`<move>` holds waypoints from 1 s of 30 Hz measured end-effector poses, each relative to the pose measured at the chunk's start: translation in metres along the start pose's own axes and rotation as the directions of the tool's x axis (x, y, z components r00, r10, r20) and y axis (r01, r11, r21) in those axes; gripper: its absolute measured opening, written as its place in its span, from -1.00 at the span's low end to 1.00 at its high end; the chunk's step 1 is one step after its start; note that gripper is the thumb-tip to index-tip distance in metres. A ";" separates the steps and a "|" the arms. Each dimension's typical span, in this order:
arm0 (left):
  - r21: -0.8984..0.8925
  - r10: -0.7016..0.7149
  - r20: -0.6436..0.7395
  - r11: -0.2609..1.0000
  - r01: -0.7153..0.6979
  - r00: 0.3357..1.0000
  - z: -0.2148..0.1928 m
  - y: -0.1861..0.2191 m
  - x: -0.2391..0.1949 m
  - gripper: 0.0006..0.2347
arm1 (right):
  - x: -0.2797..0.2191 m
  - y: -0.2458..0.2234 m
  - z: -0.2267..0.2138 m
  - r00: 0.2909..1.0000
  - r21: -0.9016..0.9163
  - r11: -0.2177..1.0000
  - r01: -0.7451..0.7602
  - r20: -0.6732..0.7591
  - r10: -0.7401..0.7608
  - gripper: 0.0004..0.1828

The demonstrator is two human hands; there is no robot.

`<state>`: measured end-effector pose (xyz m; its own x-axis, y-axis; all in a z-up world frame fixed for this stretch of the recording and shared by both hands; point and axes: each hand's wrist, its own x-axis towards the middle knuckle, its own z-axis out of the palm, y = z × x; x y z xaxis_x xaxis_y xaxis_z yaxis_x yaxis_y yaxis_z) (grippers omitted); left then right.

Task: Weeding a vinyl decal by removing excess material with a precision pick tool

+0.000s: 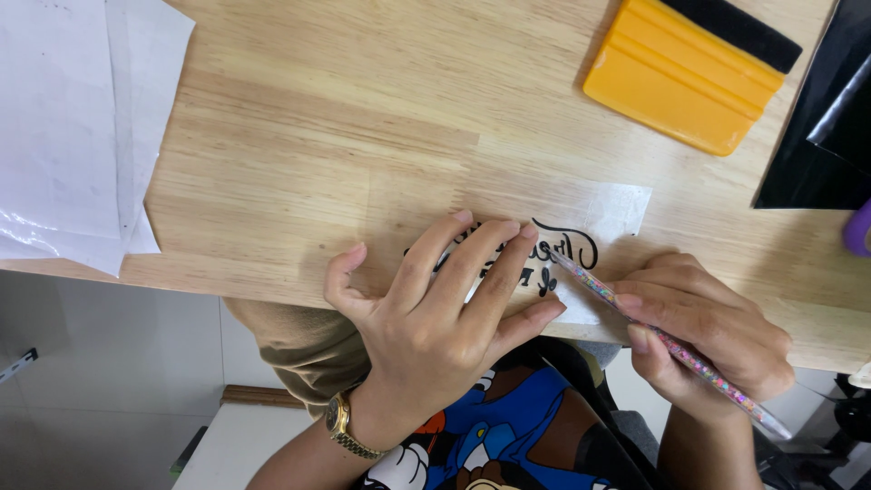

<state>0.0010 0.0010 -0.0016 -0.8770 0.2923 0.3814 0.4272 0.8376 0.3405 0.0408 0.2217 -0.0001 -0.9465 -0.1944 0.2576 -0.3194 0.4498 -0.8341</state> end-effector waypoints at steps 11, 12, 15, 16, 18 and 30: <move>0.003 0.000 -0.004 1.000 0.000 1.000 0.000 0.000 0.000 -0.65 | -0.006 0.005 -0.003 1.000 0.007 1.000 0.004 -0.008 -0.004 -0.80; 0.006 0.000 -0.001 1.000 0.000 1.000 0.000 0.000 0.000 -0.65 | -0.011 0.009 -0.005 0.999 0.039 0.999 0.018 -0.027 -0.017 -0.80; 0.008 -0.001 -0.001 1.000 0.001 1.000 -0.001 0.000 0.000 -0.66 | -0.034 0.027 -0.011 0.984 0.151 0.988 0.036 -0.179 -0.008 -0.80; 0.005 0.002 -0.008 1.000 -0.002 1.000 0.000 0.001 0.001 -0.67 | -0.044 0.034 -0.014 0.951 0.227 0.973 0.050 -0.309 0.023 -0.78; -0.001 0.009 -0.021 1.000 -0.009 1.000 0.002 0.001 0.000 -0.67 | -0.059 0.033 -0.028 0.942 0.274 0.962 0.002 -0.323 0.090 -0.78; 0.001 0.017 -0.028 1.000 -0.017 0.999 -0.002 0.003 0.000 -0.62 | -0.013 -0.015 -0.010 1.000 -0.092 0.996 -0.020 -0.015 0.019 -0.80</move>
<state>0.0027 0.0022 0.0008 -0.8628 0.2936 0.4116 0.4422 0.8328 0.3329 0.0577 0.2267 0.0136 -0.9529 -0.1731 0.2489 -0.3031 0.5323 -0.7904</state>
